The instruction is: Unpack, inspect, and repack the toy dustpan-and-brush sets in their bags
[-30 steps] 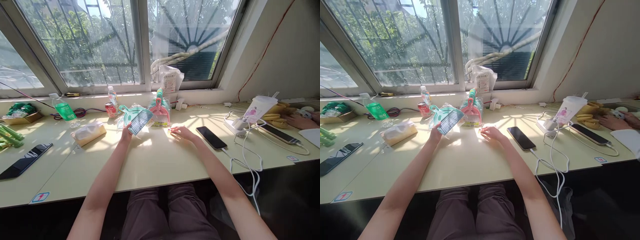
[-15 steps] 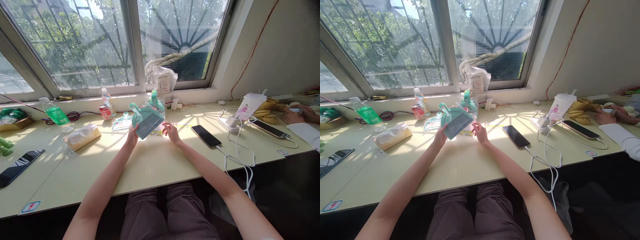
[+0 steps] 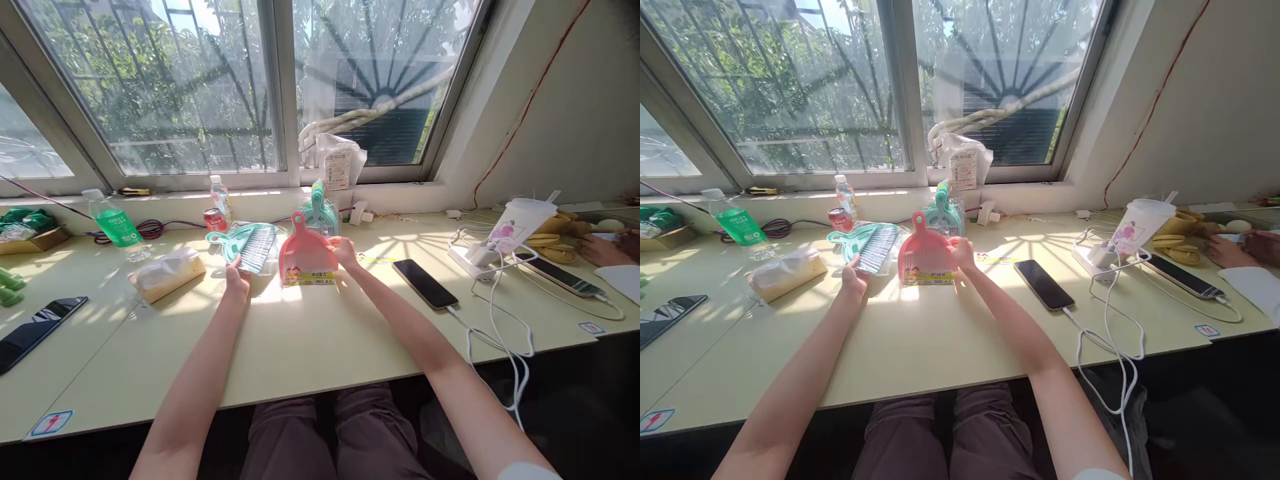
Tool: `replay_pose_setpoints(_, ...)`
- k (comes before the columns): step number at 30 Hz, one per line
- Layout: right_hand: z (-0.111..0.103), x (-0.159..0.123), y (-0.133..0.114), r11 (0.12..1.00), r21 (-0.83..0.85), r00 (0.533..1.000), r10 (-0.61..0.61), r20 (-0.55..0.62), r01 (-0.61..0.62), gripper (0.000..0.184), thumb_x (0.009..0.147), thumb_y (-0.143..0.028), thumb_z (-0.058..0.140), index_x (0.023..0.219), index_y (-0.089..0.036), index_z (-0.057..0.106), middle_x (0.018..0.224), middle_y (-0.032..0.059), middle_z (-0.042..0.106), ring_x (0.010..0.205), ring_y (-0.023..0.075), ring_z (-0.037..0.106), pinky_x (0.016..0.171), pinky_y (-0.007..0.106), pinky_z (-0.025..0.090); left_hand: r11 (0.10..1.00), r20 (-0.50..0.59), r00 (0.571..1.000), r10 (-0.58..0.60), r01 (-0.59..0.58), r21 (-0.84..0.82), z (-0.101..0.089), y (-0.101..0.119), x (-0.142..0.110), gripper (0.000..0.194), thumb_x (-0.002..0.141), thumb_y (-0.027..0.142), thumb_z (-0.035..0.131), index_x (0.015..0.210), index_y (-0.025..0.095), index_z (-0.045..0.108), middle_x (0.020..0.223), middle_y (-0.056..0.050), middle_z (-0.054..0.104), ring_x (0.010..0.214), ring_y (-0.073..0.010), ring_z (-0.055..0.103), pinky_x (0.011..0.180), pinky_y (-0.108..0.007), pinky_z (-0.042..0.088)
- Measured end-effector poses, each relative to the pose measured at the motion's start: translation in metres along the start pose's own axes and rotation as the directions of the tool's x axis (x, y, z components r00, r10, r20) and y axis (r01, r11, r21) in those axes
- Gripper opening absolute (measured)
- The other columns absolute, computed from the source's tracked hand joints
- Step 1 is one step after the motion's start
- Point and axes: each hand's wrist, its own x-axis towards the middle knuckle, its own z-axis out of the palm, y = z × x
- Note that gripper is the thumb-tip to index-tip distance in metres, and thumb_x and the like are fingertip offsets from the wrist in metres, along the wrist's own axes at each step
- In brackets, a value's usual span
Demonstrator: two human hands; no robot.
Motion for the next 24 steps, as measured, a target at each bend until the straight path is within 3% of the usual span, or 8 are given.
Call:
replay_pose_setpoints(4, 0.008, 0.033, 0.002, 0.999, -0.05, 0.96, 0.008, -0.28, -0.023, 0.022, 0.085, -0.016, 0.048, 0.096, -0.018, 0.067, 0.1, 0.0101, 0.071, 0.095, 0.023, 0.065, 0.09, 0.037, 0.049, 0.999, 0.043, 0.999, 0.004, -0.006, 0.041, -0.001, -0.002, 0.003, 0.046, 0.092, 0.044, 0.061, 0.133, 0.023, 0.057, 0.113, -0.009, 0.073, 0.11, -0.0224, 0.068, 0.085, -0.029, 0.059)
replay_pose_setpoints(8, 0.032, 0.042, 0.006, 0.994, -0.108, 0.889, -0.029, -0.458, -0.023, 0.035, 0.086, -0.016, 0.05, 0.12, -0.012, 0.056, 0.129, 0.0214, 0.054, 0.116, 0.0259, 0.056, 0.098, 0.041, 0.046, 1.0, 0.073, 0.997, -0.018, 0.016, 0.021, -0.001, -0.003, 0.0, 0.048, 0.09, 0.042, 0.065, 0.131, 0.018, 0.058, 0.114, -0.012, 0.072, 0.112, -0.0237, 0.067, 0.088, -0.03, 0.059)
replay_pose_setpoints(9, 0.039, 0.04, 0.007, 0.989, -0.146, 0.892, -0.083, -0.445, 0.019, 0.04, 0.085, -0.015, 0.052, 0.126, -0.012, 0.052, 0.135, 0.0226, 0.049, 0.121, 0.0261, 0.053, 0.1, 0.041, 0.045, 0.999, 0.075, 0.996, -0.037, 0.036, 0.014, -0.002, -0.003, -0.001, 0.047, 0.09, 0.04, 0.065, 0.131, 0.017, 0.058, 0.113, -0.012, 0.073, 0.113, -0.0231, 0.067, 0.088, -0.029, 0.058)
replay_pose_setpoints(11, 0.051, 0.034, 0.006, 0.96, -0.24, 0.935, -0.212, -0.283, 0.145, 0.042, 0.085, -0.013, 0.054, 0.126, -0.014, 0.052, 0.135, 0.019, 0.05, 0.121, 0.0255, 0.052, 0.1, 0.042, 0.045, 0.997, 0.079, 0.994, -0.075, 0.074, 0.015, -0.002, -0.004, 0.0, 0.044, 0.092, 0.036, 0.063, 0.13, 0.016, 0.058, 0.113, -0.012, 0.073, 0.115, -0.0222, 0.066, 0.089, -0.029, 0.058)
replay_pose_setpoints(13, 0.059, 0.032, 0.003, 0.917, -0.297, 0.958, -0.285, -0.015, 0.268, 0.026, 0.085, -0.013, 0.053, 0.11, -0.019, 0.061, 0.119, 0.0118, 0.061, 0.11, 0.0241, 0.057, 0.096, 0.04, 0.047, 0.995, 0.073, 0.993, -0.096, 0.094, 0.027, -0.002, -0.005, 0.001, 0.041, 0.094, 0.033, 0.06, 0.13, 0.015, 0.057, 0.113, -0.012, 0.073, 0.117, -0.0215, 0.065, 0.09, -0.029, 0.058)
replay_pose_setpoints(15, 0.062, 0.035, 0.0, 0.891, -0.314, 0.944, -0.291, 0.157, 0.327, 0.013, 0.086, -0.013, 0.054, 0.092, -0.02, 0.064, 0.104, 0.0079, 0.065, 0.1, 0.0231, 0.059, 0.091, 0.038, 0.048, 0.995, 0.052, 0.994, -0.094, 0.093, 0.026, -0.003, -0.007, 0.003, 0.04, 0.095, 0.032, 0.058, 0.131, 0.015, 0.057, 0.115, -0.011, 0.073, 0.119, -0.0207, 0.064, 0.09, -0.028, 0.058)
replay_pose_setpoints(21, 0.064, 0.049, 0.012, 0.83, -0.355, 0.902, -0.376, 0.214, 0.43, 0.018, 0.081, -0.01, 0.064, 0.096, -0.018, 0.065, 0.115, 0.0113, 0.062, 0.108, 0.025, 0.057, 0.1, 0.042, 0.046, 0.993, 0.032, 0.994, -0.107, 0.106, 0.043, -0.009, -0.012, 0.013, 0.048, 0.09, 0.038, 0.064, 0.134, 0.021, 0.055, 0.111, -0.008, 0.074, 0.117, -0.0226, 0.065, 0.09, -0.029, 0.058)
replay_pose_setpoints(24, 0.068, 0.058, 0.021, 0.849, -0.348, 0.917, -0.376, 0.131, 0.397, 0.021, 0.079, -0.003, 0.063, 0.093, -0.018, 0.067, 0.124, 0.0139, 0.061, 0.116, 0.0281, 0.055, 0.101, 0.046, 0.047, 0.99, 0.032, 0.992, -0.122, 0.12, 0.073, -0.01, -0.012, 0.014, 0.047, 0.09, 0.034, 0.064, 0.135, 0.022, 0.054, 0.108, -0.007, 0.075, 0.115, -0.0227, 0.067, 0.091, -0.03, 0.059)
